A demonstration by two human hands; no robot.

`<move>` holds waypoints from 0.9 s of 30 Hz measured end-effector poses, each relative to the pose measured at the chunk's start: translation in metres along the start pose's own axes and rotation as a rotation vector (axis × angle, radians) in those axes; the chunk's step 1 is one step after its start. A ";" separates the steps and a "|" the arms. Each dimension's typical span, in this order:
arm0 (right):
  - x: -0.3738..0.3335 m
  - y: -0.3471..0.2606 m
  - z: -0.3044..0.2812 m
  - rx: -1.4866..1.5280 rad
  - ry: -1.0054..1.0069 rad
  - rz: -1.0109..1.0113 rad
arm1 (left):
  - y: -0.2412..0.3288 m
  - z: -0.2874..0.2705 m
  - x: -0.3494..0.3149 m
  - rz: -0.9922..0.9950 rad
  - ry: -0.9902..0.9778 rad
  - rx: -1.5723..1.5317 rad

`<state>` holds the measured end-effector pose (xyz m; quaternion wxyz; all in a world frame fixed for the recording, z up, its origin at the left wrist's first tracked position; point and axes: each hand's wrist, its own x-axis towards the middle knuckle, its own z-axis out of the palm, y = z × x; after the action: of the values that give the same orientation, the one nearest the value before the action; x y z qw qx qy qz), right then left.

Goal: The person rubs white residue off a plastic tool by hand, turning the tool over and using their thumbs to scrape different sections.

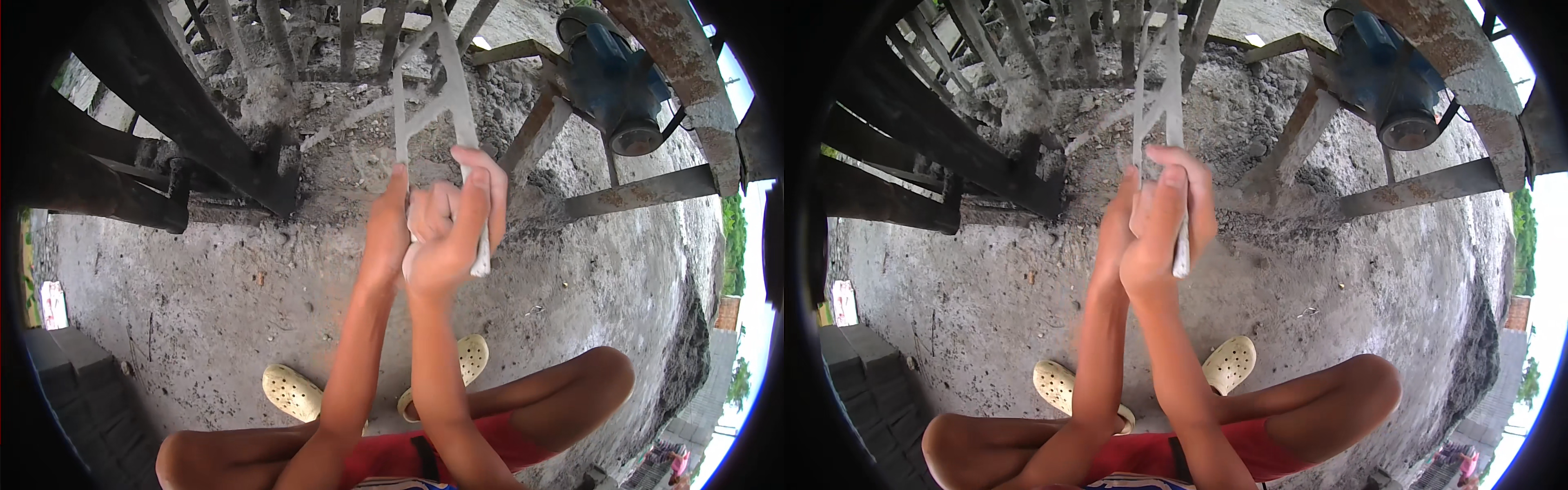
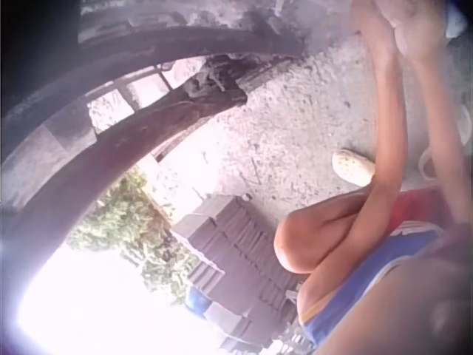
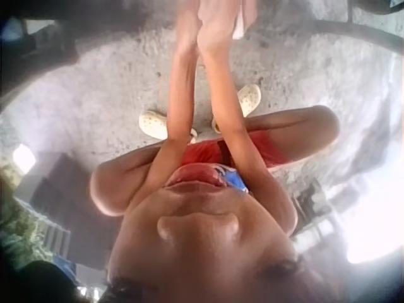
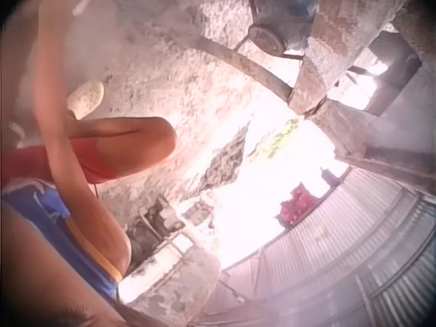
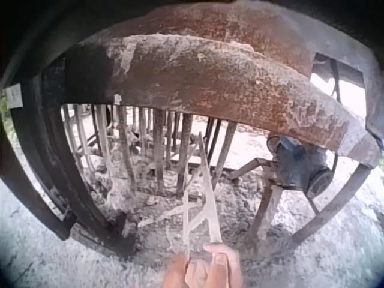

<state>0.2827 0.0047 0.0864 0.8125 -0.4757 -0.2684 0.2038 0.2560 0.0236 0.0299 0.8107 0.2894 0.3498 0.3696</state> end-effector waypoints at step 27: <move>0.091 0.044 0.052 -0.035 -0.113 -0.203 | 0.055 0.021 0.099 0.073 -0.044 -0.167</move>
<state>0.3171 0.1136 0.0905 0.8041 -0.4479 -0.3641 0.1423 0.2983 0.1288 0.0471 0.8255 0.2414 0.2893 0.4202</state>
